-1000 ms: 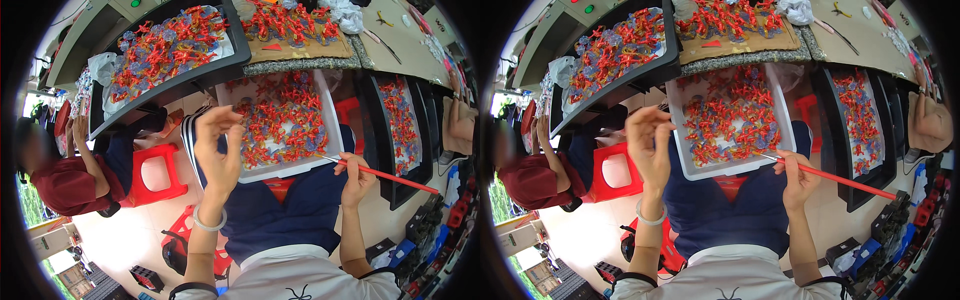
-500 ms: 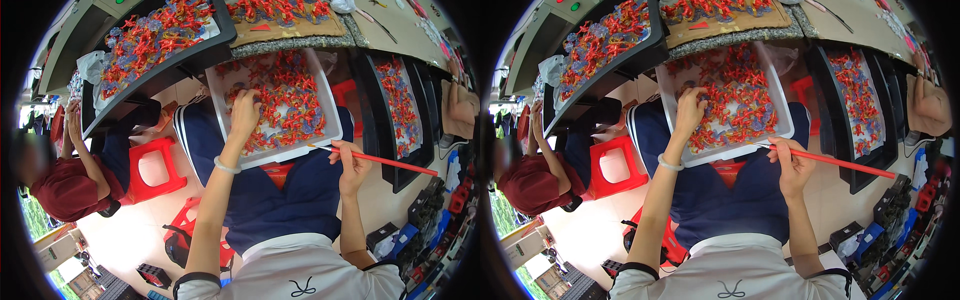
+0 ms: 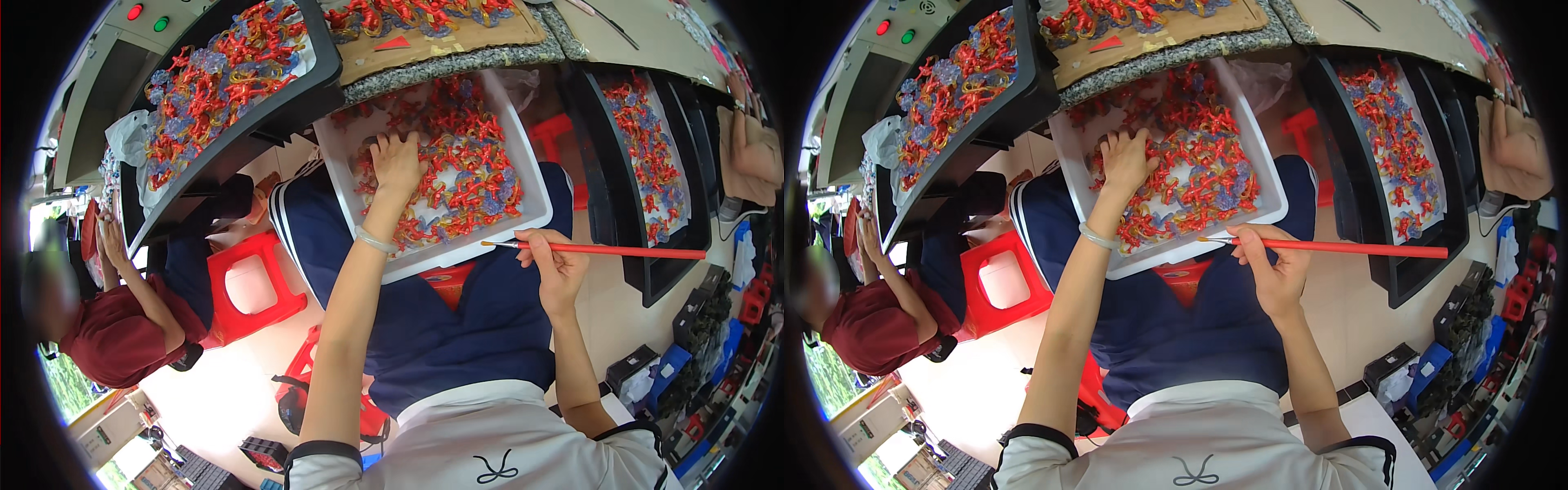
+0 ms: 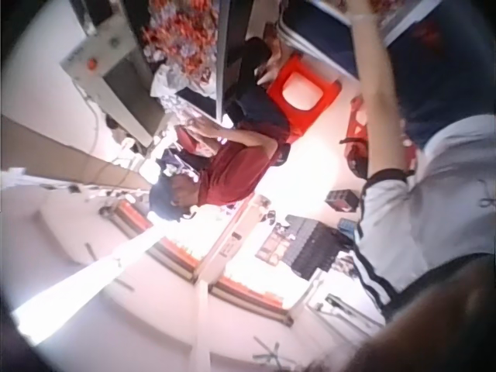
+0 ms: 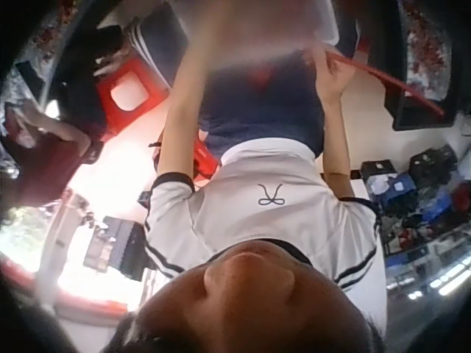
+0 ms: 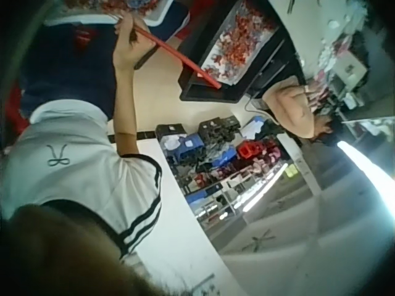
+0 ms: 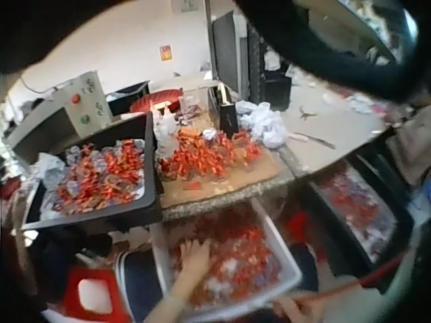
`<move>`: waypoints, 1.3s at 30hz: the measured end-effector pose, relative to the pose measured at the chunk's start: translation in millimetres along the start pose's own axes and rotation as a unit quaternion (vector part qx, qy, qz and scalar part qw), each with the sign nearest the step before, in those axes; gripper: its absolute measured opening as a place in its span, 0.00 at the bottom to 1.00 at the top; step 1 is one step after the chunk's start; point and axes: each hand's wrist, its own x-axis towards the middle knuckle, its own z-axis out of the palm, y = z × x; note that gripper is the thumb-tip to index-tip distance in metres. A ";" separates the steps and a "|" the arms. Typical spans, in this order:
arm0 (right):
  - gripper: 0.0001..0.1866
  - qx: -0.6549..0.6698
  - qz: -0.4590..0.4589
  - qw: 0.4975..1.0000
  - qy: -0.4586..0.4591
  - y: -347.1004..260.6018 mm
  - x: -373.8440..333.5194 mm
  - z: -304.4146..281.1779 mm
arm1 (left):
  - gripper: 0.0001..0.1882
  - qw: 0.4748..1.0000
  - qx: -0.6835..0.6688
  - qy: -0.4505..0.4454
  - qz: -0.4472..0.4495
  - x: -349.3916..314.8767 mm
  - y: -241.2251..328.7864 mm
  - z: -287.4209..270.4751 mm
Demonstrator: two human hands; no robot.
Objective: Apply liquid or paint with a brush to small plastic toy figurines as part of a factory assembly line.
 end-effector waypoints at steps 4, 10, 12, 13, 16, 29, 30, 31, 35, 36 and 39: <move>0.11 -0.008 0.001 1.000 -0.003 1.1 2.9 -0.7 | 0.26 0.996 0.080 0.011 0.028 5.7 3.3 7.9; 0.11 -0.007 -0.009 1.000 0.009 2.0 3.5 -2.5 | 0.26 0.998 0.056 -0.008 0.037 3.4 -0.4 -3.2; 0.11 -0.006 -0.011 1.000 0.013 4.4 3.8 -4.1 | 0.24 0.998 0.037 0.007 0.056 -4.4 -4.5 -10.1; 0.11 -0.007 -0.003 1.000 0.018 5.7 3.7 -5.8 | 0.24 0.995 -0.013 0.052 0.080 -8.4 -5.7 -16.0; 0.11 0.001 0.002 1.000 0.026 7.3 5.0 -6.8 | 0.23 0.975 -0.122 0.150 0.107 -25.1 -4.5 -41.2; 0.10 -0.041 -0.132 0.976 -0.166 -9.8 18.1 41.8 | 0.35 0.550 -0.827 -0.114 0.023 -163.6 26.8 -77.1; 0.09 -0.060 -0.158 0.966 -0.195 -9.0 17.1 47.7 | 0.40 0.548 -0.824 -0.142 -0.012 -168.6 29.1 -76.5; 0.09 -0.062 -0.158 0.965 -0.199 -6.6 13.9 52.4 | 0.42 0.556 -0.820 -0.134 -0.020 -172.1 30.4 -73.7; 0.07 0.027 -0.116 0.968 -0.222 4.7 5.5 63.3 | 0.44 0.528 -0.838 -0.130 -0.051 -180.5 27.0 -73.8; 0.07 -0.002 -0.166 0.963 -0.214 6.3 5.4 65.1 | 0.44 0.508 -0.847 -0.139 -0.076 -181.3 25.9 -74.5; 0.08 -0.066 -0.252 0.940 -0.219 7.8 2.8 66.8 | 0.45 0.475 -0.860 -0.145 -0.114 -184.7 26.5 -78.2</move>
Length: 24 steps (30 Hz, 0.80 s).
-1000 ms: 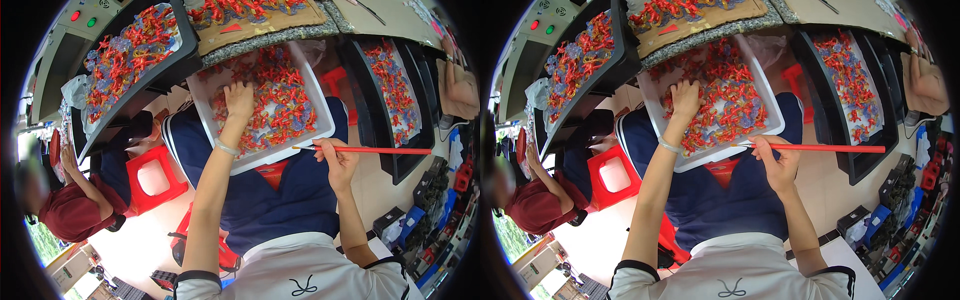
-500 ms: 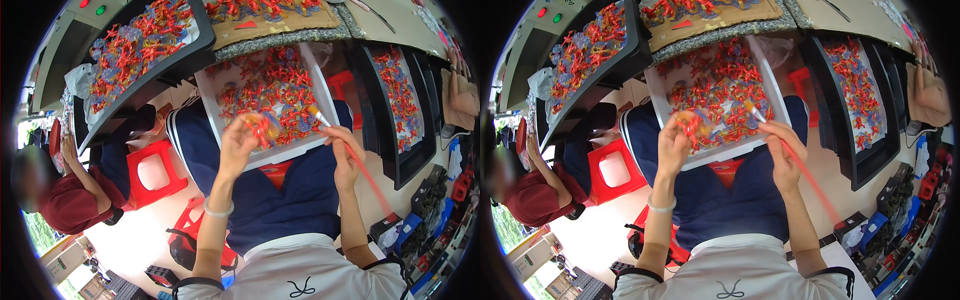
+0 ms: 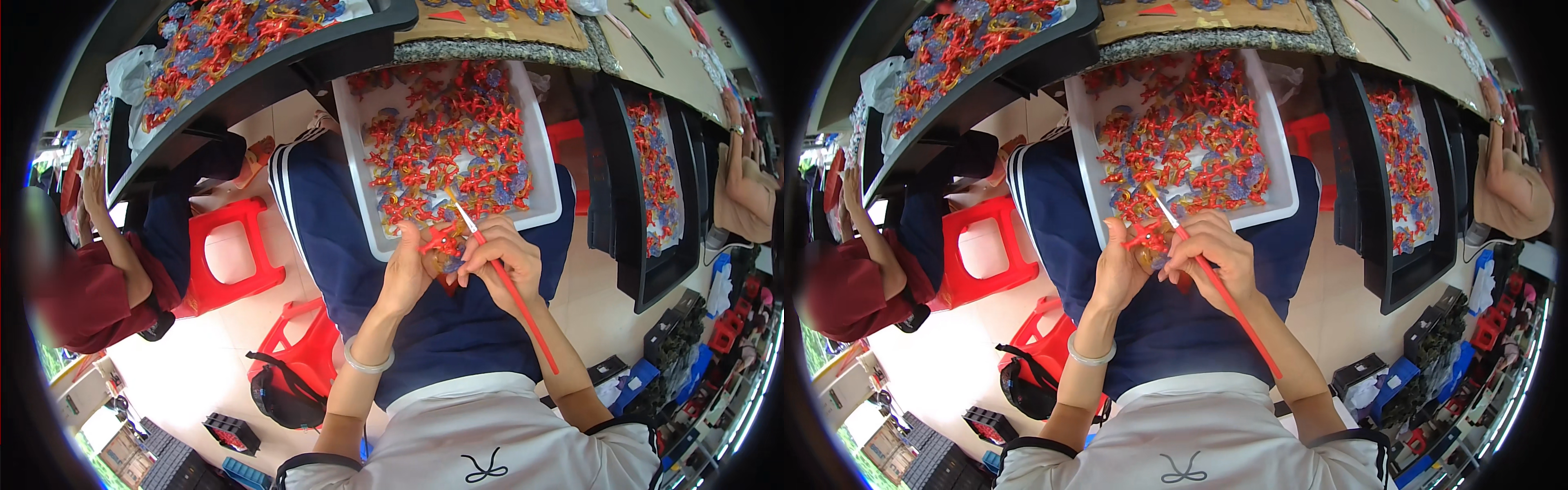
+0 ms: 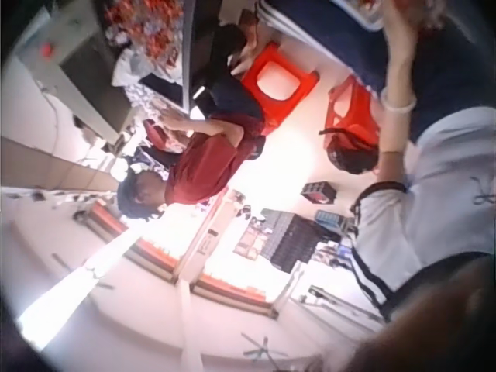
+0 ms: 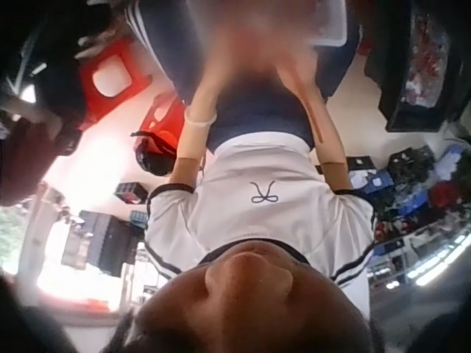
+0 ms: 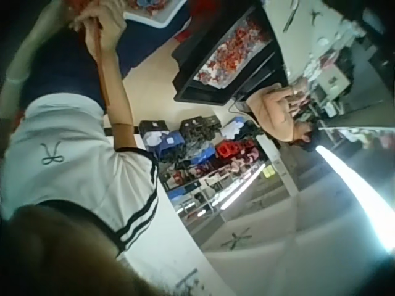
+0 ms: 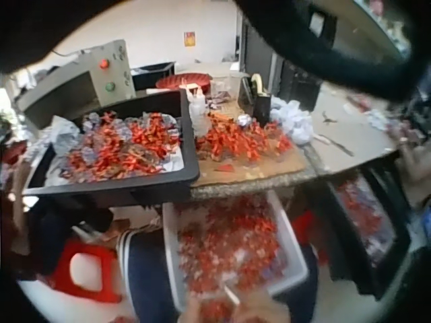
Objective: Apply liquid or paint with a brush to small plastic toy figurines as part of a factory assembly line.
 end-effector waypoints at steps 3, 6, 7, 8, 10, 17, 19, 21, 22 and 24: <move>0.09 -0.007 -0.005 1.000 0.027 2.1 -0.6 6.8 | 0.42 0.999 -0.043 0.010 0.013 -2.0 -8.4 1.2; 0.10 -0.069 -0.018 0.996 0.046 -0.2 2.7 8.0 | 0.37 0.992 0.022 0.035 0.117 -2.1 -14.3 11.0; 0.10 -0.069 -0.018 0.996 0.046 -0.7 3.2 7.4 | 0.35 0.970 0.118 0.062 0.202 -3.6 -13.0 14.7; 0.10 -0.078 -0.022 0.996 0.039 -1.1 3.3 6.3 | 0.36 0.982 0.036 0.053 0.179 -6.9 -11.2 15.5; 0.10 -0.086 -0.026 0.995 0.032 -2.6 2.7 4.0 | 0.36 0.984 0.063 0.035 0.162 -10.2 -4.9 14.4; 0.16 0.098 0.174 0.977 0.077 -22.0 -1.5 -22.3 | 0.37 0.987 0.008 0.006 0.160 -4.6 -4.4 19.9; 0.15 0.095 0.149 0.980 0.096 -27.7 1.6 -31.0 | 0.39 0.989 0.007 0.002 0.144 -5.8 -2.6 18.7; 0.16 0.050 0.136 0.986 0.086 -34.8 3.4 -35.1 | 0.42 0.992 0.006 -0.004 0.129 -5.9 -3.8 18.8; 0.17 0.006 0.123 0.990 0.072 -37.9 3.8 -36.4 | 0.40 0.990 0.013 -0.005 0.142 -6.1 -5.4 18.7; 0.13 -0.007 0.127 0.989 0.074 -45.2 4.1 -30.8 | 0.37 0.988 0.022 -0.007 0.154 -5.4 -6.9 19.8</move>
